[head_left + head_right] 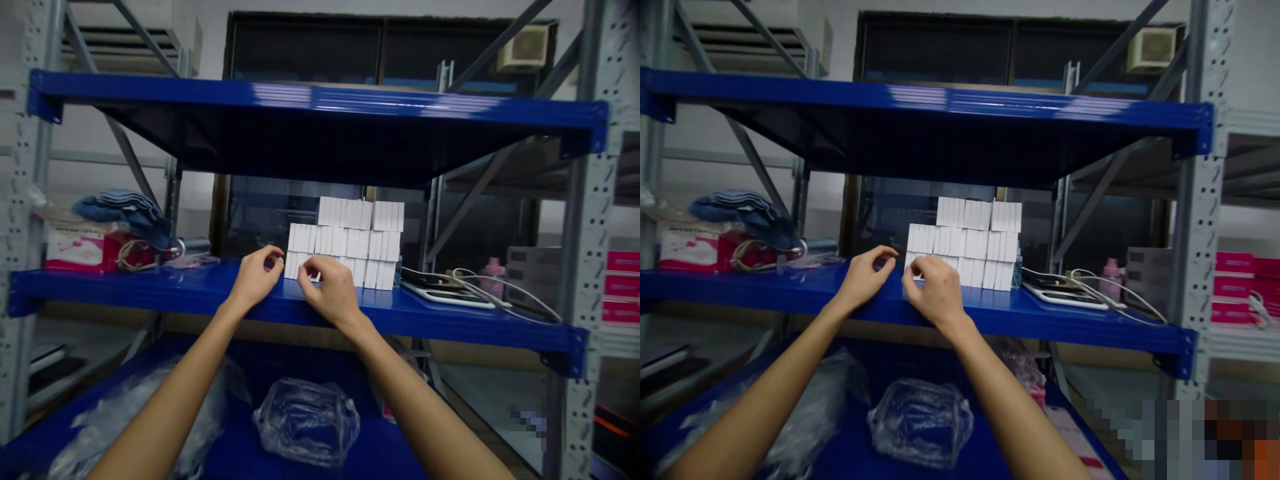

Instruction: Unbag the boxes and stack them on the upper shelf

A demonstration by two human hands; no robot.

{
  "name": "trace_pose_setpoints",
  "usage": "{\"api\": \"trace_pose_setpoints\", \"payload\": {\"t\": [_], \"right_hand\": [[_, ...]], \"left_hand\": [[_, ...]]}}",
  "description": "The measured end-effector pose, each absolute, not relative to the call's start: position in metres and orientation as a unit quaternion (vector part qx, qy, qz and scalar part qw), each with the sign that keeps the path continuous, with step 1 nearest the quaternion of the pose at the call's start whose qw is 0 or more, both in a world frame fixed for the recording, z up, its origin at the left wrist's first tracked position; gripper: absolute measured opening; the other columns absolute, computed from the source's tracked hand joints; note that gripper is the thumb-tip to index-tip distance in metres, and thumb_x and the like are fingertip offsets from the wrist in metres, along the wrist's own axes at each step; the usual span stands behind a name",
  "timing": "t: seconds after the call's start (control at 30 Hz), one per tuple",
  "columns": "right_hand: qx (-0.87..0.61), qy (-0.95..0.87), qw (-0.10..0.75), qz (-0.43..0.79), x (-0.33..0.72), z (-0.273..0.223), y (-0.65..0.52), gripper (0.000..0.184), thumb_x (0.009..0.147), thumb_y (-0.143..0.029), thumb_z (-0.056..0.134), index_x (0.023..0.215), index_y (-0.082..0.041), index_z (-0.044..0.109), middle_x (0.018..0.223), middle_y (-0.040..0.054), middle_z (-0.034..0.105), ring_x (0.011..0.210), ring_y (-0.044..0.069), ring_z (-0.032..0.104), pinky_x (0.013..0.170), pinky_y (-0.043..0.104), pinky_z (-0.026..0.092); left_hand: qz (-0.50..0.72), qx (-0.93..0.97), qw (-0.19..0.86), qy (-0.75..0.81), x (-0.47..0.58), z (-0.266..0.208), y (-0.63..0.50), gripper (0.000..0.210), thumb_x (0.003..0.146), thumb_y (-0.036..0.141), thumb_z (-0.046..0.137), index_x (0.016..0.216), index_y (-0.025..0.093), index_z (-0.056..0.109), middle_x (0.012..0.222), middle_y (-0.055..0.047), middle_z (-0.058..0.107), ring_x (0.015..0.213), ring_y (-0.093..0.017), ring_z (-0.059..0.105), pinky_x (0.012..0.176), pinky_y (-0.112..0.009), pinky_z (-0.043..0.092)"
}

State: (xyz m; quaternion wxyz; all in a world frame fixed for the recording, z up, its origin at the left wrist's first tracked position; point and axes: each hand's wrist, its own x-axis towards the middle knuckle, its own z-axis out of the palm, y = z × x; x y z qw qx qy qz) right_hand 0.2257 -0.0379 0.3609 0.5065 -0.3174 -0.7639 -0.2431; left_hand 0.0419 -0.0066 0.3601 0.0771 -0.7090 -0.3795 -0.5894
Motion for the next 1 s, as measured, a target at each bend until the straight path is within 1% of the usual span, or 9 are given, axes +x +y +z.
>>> {"api": "trace_pose_setpoints", "payload": {"t": [0.1,0.2,0.27,0.33,0.43,0.57,0.8,0.9,1.0], "right_hand": [[-0.388,-0.725,0.449,-0.351,0.207,0.407,-0.007,0.022,0.093,-0.024,0.055,0.108,-0.016,0.069,0.107,0.0133,0.071,0.109,0.029,0.059,0.091,0.039,0.045],[-0.442,-0.722,0.338,-0.412,0.191,0.438,0.02,0.056,0.086,-0.035,0.071,0.135,-0.011,0.059,0.135,0.0213,0.062,0.139,0.04,0.041,0.111,0.049,0.034],[-0.481,-0.729,0.248,-0.42,0.182,0.45,0.035,0.08,0.077,-0.042,0.082,0.144,-0.01,0.052,0.141,0.0242,0.058,0.146,0.044,0.033,0.115,0.054,0.028],[-0.509,-0.74,0.164,-0.407,0.178,0.46,0.045,0.086,0.072,-0.039,0.088,0.145,-0.013,0.052,0.139,0.024,0.061,0.141,0.044,0.043,0.112,0.054,0.034],[-0.503,-0.764,0.087,-0.394,0.18,0.473,0.05,0.076,0.071,-0.027,0.09,0.14,-0.022,0.06,0.131,0.0193,0.068,0.12,0.037,0.065,0.095,0.044,0.048],[-0.461,-0.778,0.07,-0.421,0.186,0.483,0.044,0.063,0.072,-0.019,0.087,0.131,-0.025,0.067,0.121,0.015,0.073,0.107,0.035,0.071,0.084,0.04,0.052],[-0.426,-0.769,0.082,-0.47,0.183,0.468,0.023,0.063,0.069,-0.022,0.091,0.127,-0.02,0.065,0.115,0.016,0.073,0.104,0.034,0.069,0.085,0.041,0.051],[-0.399,-0.775,0.13,-0.473,0.193,0.459,0.014,0.06,0.073,-0.019,0.086,0.128,-0.02,0.062,0.118,0.016,0.07,0.106,0.032,0.065,0.09,0.042,0.049],[-0.366,-0.788,0.194,-0.455,0.211,0.446,0.0,0.063,0.075,-0.016,0.082,0.133,-0.023,0.058,0.124,0.0138,0.066,0.108,0.03,0.062,0.091,0.042,0.049]], "left_hand": [[-0.525,-0.721,0.037,-0.451,0.035,0.369,0.019,0.042,0.086,0.026,0.063,0.127,0.017,0.066,0.099,-0.007,0.076,0.091,-0.021,0.072,0.086,-0.031,0.056],[-0.459,-0.74,0.036,-0.49,0.031,0.362,0.024,0.056,0.088,0.031,0.064,0.141,0.014,0.059,0.11,-0.012,0.075,0.095,-0.024,0.072,0.092,-0.035,0.055],[-0.449,-0.737,0.041,-0.504,0.03,0.358,0.022,0.057,0.089,0.033,0.062,0.143,0.016,0.057,0.111,-0.012,0.075,0.097,-0.025,0.071,0.092,-0.036,0.055],[-0.448,-0.731,0.04,-0.513,0.03,0.356,0.02,0.057,0.089,0.035,0.062,0.143,0.016,0.058,0.11,-0.012,0.075,0.096,-0.026,0.071,0.091,-0.036,0.055],[-0.452,-0.731,0.045,-0.51,0.03,0.356,0.021,0.059,0.088,0.038,0.063,0.143,0.017,0.058,0.108,-0.013,0.075,0.097,-0.027,0.071,0.091,-0.038,0.055],[-0.46,-0.73,0.061,-0.501,0.029,0.354,0.024,0.058,0.087,0.039,0.065,0.141,0.017,0.06,0.106,-0.013,0.075,0.099,-0.029,0.07,0.092,-0.039,0.054],[-0.498,-0.705,0.053,-0.501,0.032,0.353,0.018,0.068,0.089,0.04,0.064,0.151,0.019,0.049,0.113,-0.014,0.073,0.099,-0.028,0.071,0.092,-0.039,0.054],[-0.524,-0.686,0.022,-0.504,0.032,0.355,0.019,0.071,0.093,0.052,0.059,0.154,0.018,0.046,0.119,-0.016,0.072,0.106,-0.03,0.071,0.097,-0.042,0.053],[-0.552,-0.664,-0.007,-0.505,0.027,0.359,0.022,0.081,0.097,0.068,0.044,0.16,0.019,0.034,0.126,-0.019,0.071,0.119,-0.033,0.067,0.105,-0.048,0.048]]}}
